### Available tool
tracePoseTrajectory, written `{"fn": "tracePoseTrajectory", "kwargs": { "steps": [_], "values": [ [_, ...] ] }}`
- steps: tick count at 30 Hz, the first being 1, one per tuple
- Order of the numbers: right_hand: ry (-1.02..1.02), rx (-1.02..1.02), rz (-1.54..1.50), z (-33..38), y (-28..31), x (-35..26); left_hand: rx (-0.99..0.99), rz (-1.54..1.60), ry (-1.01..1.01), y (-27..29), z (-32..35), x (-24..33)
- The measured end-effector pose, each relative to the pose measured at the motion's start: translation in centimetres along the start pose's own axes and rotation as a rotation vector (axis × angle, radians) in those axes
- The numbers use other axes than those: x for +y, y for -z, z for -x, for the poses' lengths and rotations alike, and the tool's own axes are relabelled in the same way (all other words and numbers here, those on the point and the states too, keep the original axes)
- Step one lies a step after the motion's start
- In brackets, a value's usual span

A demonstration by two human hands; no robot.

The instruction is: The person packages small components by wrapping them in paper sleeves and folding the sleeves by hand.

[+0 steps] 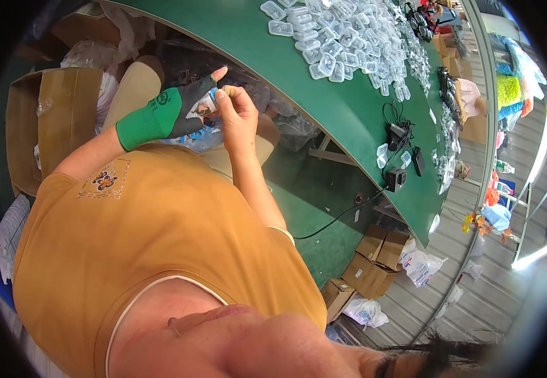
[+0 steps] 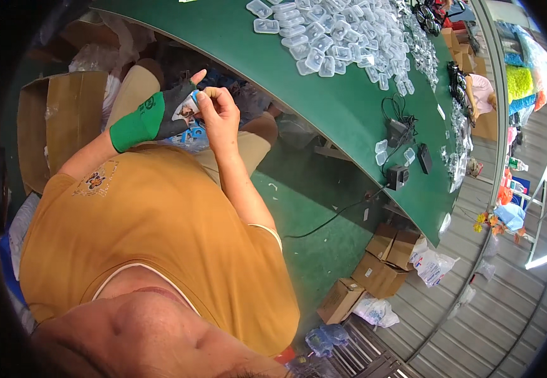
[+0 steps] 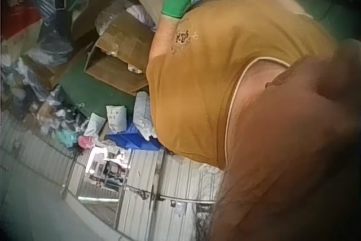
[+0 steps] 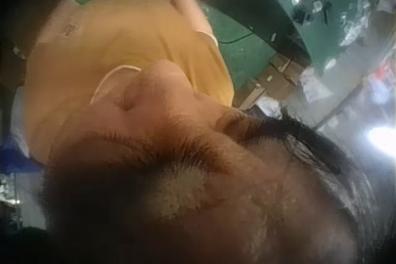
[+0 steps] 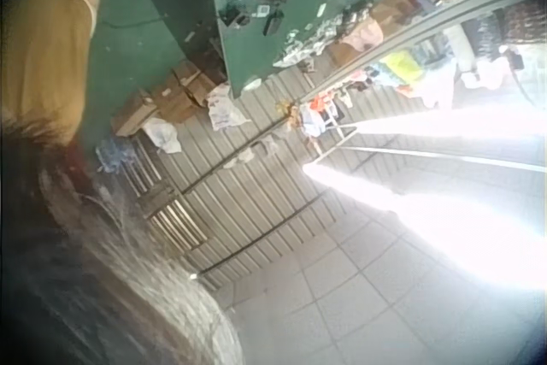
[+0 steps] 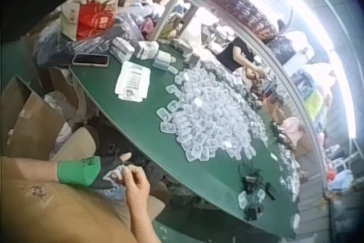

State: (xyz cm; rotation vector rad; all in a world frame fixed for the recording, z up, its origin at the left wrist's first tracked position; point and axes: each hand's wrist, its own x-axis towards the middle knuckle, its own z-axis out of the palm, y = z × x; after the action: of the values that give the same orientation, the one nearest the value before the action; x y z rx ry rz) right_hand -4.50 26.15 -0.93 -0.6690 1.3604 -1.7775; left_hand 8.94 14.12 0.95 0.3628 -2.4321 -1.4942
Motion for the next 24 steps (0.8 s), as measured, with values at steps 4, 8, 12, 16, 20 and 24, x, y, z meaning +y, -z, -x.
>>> {"fn": "tracePoseTrajectory", "kwargs": {
  "steps": [4,8,12,16,20,24],
  "values": [
    [0.104,0.049,0.334,0.8,-0.9,-0.3,-0.011,-0.073,0.01,-0.3,0.6,-0.7],
    [0.418,0.067,0.638,1.7,-1.1,-1.0,0.045,-0.007,-0.035,-0.7,0.9,-0.4],
    [0.405,0.031,0.515,1.5,-0.2,-0.1,-0.001,0.078,0.225,0.4,0.4,0.9],
    [0.471,0.028,0.675,2.5,-1.4,-0.9,0.036,0.006,0.013,0.2,0.5,0.5],
    [0.73,-0.028,1.066,2.5,-1.4,-0.7,0.0,0.069,0.125,0.0,0.6,-0.7],
    [0.561,-0.173,1.083,2.0,-1.3,-0.6,-0.106,0.412,0.127,-0.9,1.2,-8.1]
  ]
}}
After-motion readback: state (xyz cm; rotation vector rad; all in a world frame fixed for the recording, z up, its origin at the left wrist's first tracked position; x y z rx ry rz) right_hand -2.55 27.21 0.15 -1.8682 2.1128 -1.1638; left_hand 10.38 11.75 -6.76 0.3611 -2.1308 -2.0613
